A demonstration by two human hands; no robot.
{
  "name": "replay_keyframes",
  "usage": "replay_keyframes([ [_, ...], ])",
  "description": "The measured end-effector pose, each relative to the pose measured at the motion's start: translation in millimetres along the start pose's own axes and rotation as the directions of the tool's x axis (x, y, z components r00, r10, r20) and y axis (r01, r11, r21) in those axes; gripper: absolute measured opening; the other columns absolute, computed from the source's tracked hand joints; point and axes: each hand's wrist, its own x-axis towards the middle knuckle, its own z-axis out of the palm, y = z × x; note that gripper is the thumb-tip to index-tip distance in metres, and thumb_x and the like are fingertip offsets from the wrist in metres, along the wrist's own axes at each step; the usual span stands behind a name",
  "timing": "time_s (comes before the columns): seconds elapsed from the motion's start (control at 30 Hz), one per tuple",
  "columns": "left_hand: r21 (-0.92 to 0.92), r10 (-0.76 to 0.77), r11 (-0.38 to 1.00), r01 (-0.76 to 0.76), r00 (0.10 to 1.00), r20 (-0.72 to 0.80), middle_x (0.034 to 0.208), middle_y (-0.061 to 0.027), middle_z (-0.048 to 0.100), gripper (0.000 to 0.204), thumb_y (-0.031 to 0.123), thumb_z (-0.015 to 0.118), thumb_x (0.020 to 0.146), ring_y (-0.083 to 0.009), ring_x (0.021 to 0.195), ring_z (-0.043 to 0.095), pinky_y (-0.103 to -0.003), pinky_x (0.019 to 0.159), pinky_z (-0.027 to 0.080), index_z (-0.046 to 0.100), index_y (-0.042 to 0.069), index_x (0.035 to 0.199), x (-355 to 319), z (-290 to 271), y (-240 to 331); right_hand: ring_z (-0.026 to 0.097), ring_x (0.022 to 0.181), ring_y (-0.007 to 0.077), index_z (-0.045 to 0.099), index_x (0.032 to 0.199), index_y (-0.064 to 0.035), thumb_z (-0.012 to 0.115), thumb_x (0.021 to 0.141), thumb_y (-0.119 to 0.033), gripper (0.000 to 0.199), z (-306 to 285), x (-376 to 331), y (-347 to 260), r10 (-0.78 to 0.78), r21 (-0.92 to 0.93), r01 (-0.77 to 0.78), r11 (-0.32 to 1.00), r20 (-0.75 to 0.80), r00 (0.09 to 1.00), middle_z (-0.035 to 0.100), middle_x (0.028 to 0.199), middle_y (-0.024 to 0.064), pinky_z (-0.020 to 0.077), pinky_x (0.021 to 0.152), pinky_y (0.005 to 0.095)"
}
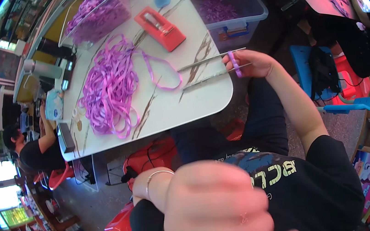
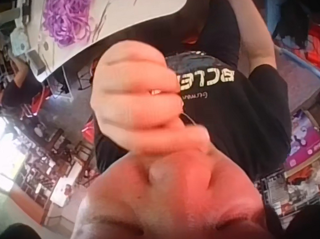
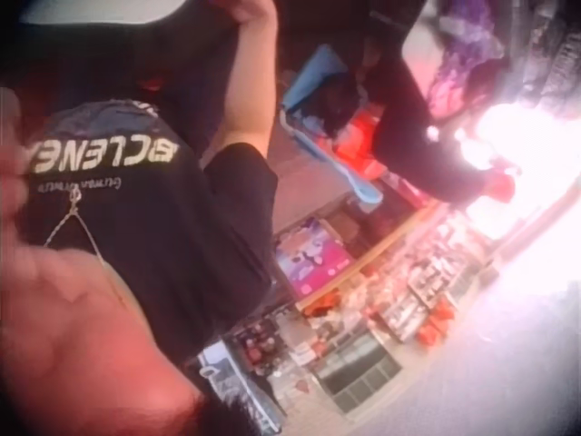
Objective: The person is preparing purple ribbon ties by wrapping them around small rods and cutting them to size.
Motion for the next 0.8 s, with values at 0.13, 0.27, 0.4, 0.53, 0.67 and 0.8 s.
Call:
replay_keyframes([
  [0.13,0.226,0.006,0.974,0.018,0.994,-0.106,0.058,-0.0048,0.051,0.034,0.041,0.066,0.079,-0.0154,0.044,0.045,-0.025,0.037,0.034,0.063,0.010,0.066,28.9,6.6,16.7,0.056,0.082,0.0083,0.055,0.109,-0.0084,0.051,0.091,-0.031,0.029,-7.0,-2.7,-3.1,0.103,0.007,-0.103,0.995,-0.118,0.988,0.063,0.093,-0.0007,0.0449,0.071,0.0248],
  [0.27,0.146,-0.021,0.989,0.024,1.000,-0.020,0.061,-0.0052,0.054,0.024,0.037,0.067,0.074,-0.0190,0.047,0.049,-0.030,0.041,0.040,0.066,0.013,0.069,24.7,-5.2,20.7,0.058,0.080,0.0097,0.056,0.101,-0.0065,0.053,0.090,-0.023,0.020,-5.3,-12.6,-6.3,0.055,0.011,-0.054,0.998,-0.241,0.969,0.062,0.083,-0.0009,0.0451,0.071,0.0254],
  [0.4,0.066,-0.041,0.997,0.043,0.999,-0.035,0.058,-0.0013,0.054,0.011,0.021,0.067,0.067,-0.0159,0.048,0.051,-0.027,0.044,0.041,0.065,0.011,0.065,29.2,2.8,14.3,0.058,0.082,0.0102,0.056,0.107,-0.0058,0.054,0.090,-0.024,0.025,-21.6,-56.7,-16.6,-0.014,-0.052,-0.008,0.999,-0.412,0.911,0.063,0.085,-0.0004,0.0451,0.073,0.0253],
  [0.53,0.015,-0.102,0.995,0.103,0.994,-0.032,0.055,0.0025,0.054,0.005,0.006,0.067,0.060,-0.0128,0.049,0.052,-0.024,0.048,0.041,0.064,0.009,0.060,32.7,10.2,8.4,0.060,0.085,0.0096,0.058,0.110,-0.0048,0.053,0.090,-0.025,0.028,-16.1,-73.1,-26.9,-0.220,-0.312,0.050,0.949,-0.540,0.812,0.065,0.092,0.0026,0.0432,0.071,0.0200],
  [0.67,0.131,-0.124,0.985,0.110,0.986,0.107,0.066,-0.0027,0.055,0.017,0.001,0.067,0.064,-0.0154,0.058,0.055,-0.024,0.051,0.043,0.069,0.009,0.079,24.3,-2.8,-46.6,0.058,0.080,0.0080,0.056,0.113,-0.0016,0.052,0.089,-0.016,0.028,33.0,-77.9,-44.5,-0.370,-0.544,0.084,0.835,-0.441,0.818,0.064,0.091,0.0045,0.0434,0.073,0.0208],
  [0.8,0.295,-0.287,0.930,0.219,0.934,0.211,0.088,-0.0079,0.056,0.041,0.007,0.067,0.073,-0.0211,0.077,0.057,-0.029,0.068,0.046,0.060,0.007,0.113,-8.1,-5.2,-109.9,0.054,0.060,0.0071,0.044,0.125,0.0009,0.053,0.083,-0.006,0.044,99.5,-66.9,-49.0,-0.298,-0.682,0.131,0.719,-0.134,0.945,0.066,0.079,0.0068,0.0443,0.063,0.0203],
])
